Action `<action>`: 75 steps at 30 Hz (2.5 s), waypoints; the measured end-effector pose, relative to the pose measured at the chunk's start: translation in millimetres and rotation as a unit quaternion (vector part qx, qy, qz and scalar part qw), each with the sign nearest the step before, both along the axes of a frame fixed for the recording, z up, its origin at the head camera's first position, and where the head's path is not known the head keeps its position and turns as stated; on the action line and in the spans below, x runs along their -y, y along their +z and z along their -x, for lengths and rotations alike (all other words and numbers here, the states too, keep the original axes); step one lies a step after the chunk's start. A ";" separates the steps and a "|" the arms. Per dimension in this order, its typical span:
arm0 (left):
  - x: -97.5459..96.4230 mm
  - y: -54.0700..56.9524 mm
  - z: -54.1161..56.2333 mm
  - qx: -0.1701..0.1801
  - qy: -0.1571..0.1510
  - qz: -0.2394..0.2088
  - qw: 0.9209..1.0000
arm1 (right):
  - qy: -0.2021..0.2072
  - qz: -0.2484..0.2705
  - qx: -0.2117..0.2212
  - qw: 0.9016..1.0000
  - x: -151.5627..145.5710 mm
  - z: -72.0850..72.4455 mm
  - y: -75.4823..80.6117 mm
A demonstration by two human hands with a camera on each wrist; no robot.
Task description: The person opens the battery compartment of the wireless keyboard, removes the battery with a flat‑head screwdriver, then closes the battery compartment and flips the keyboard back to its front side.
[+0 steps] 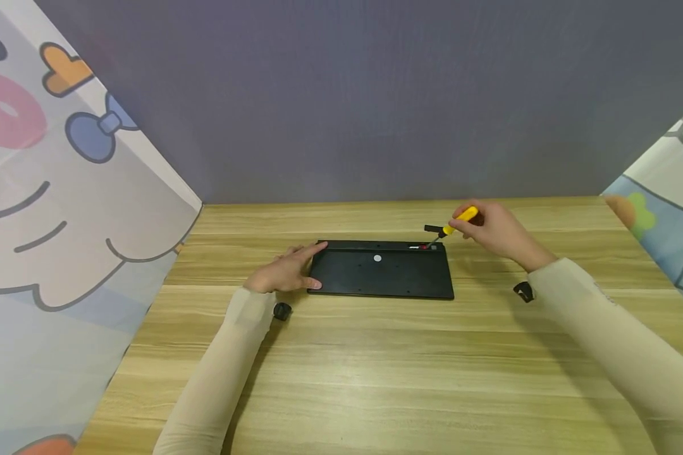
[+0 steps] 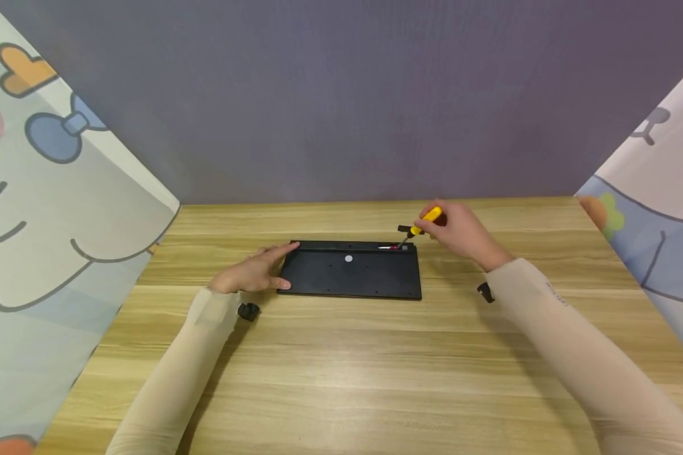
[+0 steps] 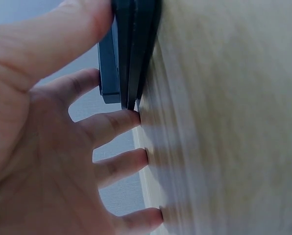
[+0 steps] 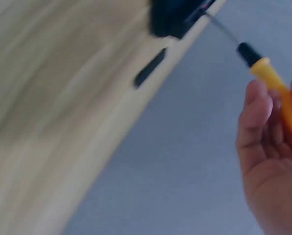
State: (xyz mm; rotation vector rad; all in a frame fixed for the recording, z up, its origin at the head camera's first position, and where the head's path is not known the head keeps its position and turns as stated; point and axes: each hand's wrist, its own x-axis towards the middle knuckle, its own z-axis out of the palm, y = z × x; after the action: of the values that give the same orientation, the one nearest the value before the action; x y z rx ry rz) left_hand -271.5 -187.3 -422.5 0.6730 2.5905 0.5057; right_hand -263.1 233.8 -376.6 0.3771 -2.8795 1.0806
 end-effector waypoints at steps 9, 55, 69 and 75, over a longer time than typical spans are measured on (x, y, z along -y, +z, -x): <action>0.6 -2.2 1.5 -0.004 0.002 0.005 1.000 | 0.035 0.098 0.015 0.994 -19.8 -0.6 -16.5; -0.2 3.1 -1.8 0.002 0.001 -0.004 1.000 | 0.011 -0.063 -0.050 0.997 -25.0 -9.6 -9.4; -0.7 4.4 -1.8 0.002 -0.002 -0.001 1.000 | 0.038 -0.125 0.028 0.991 -12.4 -1.9 19.8; 0.1 2.8 -0.8 0.001 -0.001 0.004 1.000 | 0.056 -0.129 0.069 0.988 -24.1 4.4 12.8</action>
State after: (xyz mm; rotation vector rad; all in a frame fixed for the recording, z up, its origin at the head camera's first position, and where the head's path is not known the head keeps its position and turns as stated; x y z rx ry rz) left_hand -270.7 -187.4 -419.7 0.6713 2.5877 0.4951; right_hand -267.5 257.9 -363.8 0.4980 -3.1676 0.7731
